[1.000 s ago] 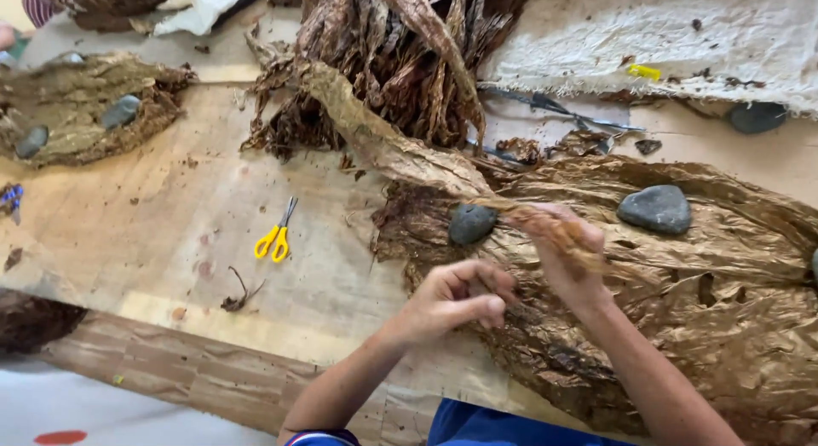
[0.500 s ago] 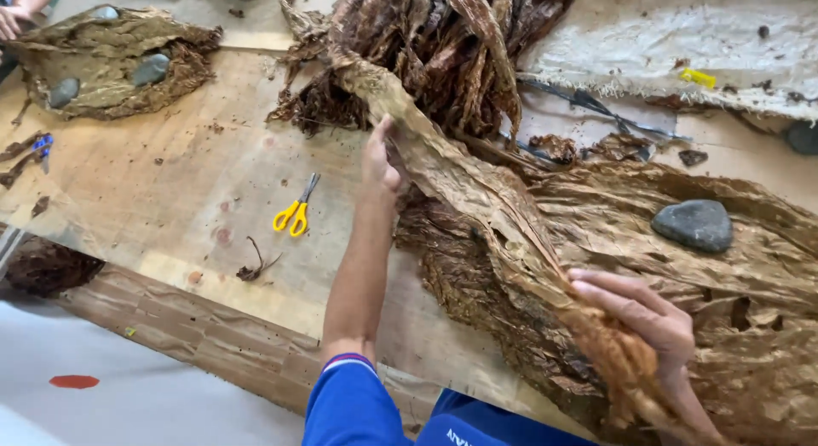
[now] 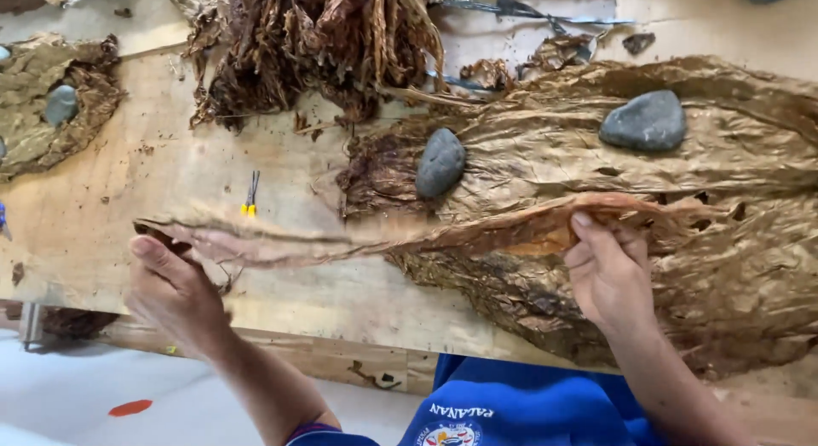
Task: Spreading out large dried leaves on a wooden surface and using stones to keep them flat and smooth.
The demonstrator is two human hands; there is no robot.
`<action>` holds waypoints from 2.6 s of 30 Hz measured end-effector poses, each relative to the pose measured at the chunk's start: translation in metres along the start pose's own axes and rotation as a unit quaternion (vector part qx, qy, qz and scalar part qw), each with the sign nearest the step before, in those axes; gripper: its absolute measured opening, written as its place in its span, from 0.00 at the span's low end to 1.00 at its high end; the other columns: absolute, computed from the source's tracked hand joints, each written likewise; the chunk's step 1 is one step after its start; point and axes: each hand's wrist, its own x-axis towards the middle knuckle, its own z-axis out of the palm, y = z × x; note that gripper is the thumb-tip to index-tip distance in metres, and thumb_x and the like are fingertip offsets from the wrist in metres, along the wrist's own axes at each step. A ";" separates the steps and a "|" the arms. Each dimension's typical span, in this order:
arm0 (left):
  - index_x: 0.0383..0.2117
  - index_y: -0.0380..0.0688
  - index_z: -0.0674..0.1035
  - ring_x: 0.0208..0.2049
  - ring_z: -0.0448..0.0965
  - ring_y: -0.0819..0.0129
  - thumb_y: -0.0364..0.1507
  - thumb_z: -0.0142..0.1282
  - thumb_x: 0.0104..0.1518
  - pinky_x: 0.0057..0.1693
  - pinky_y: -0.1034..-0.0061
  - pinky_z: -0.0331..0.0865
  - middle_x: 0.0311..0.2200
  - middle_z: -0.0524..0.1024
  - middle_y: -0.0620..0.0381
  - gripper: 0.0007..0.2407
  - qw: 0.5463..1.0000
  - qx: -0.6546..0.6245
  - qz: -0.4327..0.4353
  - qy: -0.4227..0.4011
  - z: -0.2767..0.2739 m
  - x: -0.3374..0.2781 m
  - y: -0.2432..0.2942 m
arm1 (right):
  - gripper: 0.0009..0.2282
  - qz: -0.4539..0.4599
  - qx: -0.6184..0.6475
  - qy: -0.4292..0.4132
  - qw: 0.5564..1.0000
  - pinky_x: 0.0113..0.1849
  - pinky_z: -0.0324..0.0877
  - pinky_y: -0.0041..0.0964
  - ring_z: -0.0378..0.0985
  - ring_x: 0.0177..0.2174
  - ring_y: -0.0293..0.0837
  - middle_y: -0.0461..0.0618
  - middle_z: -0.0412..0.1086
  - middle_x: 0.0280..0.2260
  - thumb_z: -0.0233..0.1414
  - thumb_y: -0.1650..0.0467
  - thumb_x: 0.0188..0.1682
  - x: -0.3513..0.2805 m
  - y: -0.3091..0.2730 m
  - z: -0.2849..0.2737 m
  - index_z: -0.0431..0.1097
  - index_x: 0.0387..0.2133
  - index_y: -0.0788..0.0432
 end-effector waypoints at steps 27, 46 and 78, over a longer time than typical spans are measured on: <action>0.66 0.32 0.57 0.49 0.75 0.25 0.38 0.72 0.51 0.54 0.38 0.74 0.56 0.61 0.21 0.41 0.943 -0.191 -0.007 -0.274 0.066 -0.149 0.108 | 0.09 0.027 0.182 -0.013 0.983 0.45 0.84 0.58 0.85 0.42 0.54 0.58 0.79 0.43 0.50 0.67 0.58 -0.029 -0.033 0.060 0.76 0.40 0.57; 0.61 0.41 0.76 0.68 0.64 0.34 0.09 0.41 0.55 0.72 0.48 0.58 0.66 0.67 0.37 0.27 0.956 -0.113 0.217 -0.160 0.015 -0.071 0.126 | 0.18 0.014 0.266 0.065 0.962 0.62 0.69 0.50 0.73 0.60 0.51 0.55 0.72 0.57 0.49 0.63 0.60 -0.052 -0.046 -0.037 0.70 0.57 0.61; 0.41 0.44 0.71 0.20 0.63 0.77 0.27 0.45 0.71 0.26 0.83 0.59 0.23 0.68 0.63 0.03 0.669 -0.398 0.308 -0.546 0.079 -0.027 0.309 | 0.29 -0.176 0.121 0.093 0.972 0.64 0.74 0.51 0.74 0.61 0.49 0.47 0.72 0.58 0.59 0.54 0.48 -0.031 -0.055 0.003 0.66 0.60 0.55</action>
